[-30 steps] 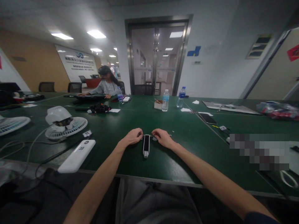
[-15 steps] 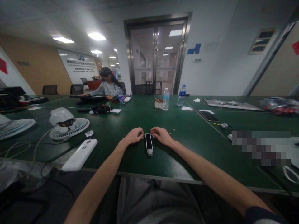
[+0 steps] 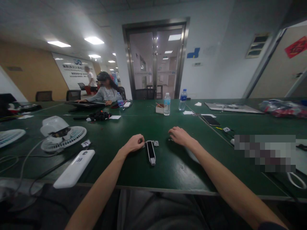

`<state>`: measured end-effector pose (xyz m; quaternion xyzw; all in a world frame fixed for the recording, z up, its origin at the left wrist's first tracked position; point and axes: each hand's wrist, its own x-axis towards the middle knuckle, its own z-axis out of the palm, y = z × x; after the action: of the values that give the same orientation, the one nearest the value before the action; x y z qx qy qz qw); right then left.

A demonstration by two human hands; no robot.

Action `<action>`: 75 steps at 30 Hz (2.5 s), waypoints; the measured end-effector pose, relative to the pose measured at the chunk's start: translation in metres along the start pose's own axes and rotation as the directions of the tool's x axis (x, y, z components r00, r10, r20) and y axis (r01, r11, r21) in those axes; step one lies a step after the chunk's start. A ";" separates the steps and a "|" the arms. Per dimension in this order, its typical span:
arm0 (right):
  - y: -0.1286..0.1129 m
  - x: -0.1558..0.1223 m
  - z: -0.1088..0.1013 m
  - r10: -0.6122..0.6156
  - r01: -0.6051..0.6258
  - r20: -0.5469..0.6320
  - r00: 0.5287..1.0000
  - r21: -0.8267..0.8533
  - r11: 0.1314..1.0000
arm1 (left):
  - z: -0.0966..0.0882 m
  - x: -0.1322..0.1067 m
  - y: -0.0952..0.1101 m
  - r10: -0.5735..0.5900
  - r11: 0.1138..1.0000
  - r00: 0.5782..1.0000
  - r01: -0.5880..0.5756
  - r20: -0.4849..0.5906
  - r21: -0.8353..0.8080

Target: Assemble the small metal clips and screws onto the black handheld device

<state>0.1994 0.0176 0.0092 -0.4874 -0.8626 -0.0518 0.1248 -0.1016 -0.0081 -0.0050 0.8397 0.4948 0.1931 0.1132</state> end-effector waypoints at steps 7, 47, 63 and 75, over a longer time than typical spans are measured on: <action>0.028 0.000 0.015 0.177 -0.191 0.204 0.963 0.048 0.980 | -0.001 -0.002 0.000 -0.040 0.999 0.998 0.040 -0.037 -0.024; -0.057 0.007 0.039 -0.080 0.170 -0.180 0.980 0.563 0.809 | 0.003 -0.004 0.009 -0.043 0.996 0.999 0.042 -0.019 -0.073; -0.053 0.010 0.044 -0.027 0.145 -0.194 0.981 0.626 0.766 | -0.001 -0.005 0.016 -0.040 0.994 0.998 0.036 -0.040 -0.106; -0.050 0.011 0.043 -0.062 0.130 -0.120 0.991 0.709 0.693 | 0.005 -0.001 0.002 0.002 0.993 0.998 -0.008 -0.056 -0.114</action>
<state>0.1445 0.0100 -0.0278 -0.3522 -0.8331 0.2595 0.3385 -0.0986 -0.0102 -0.0096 0.8274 0.4838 0.2446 0.1468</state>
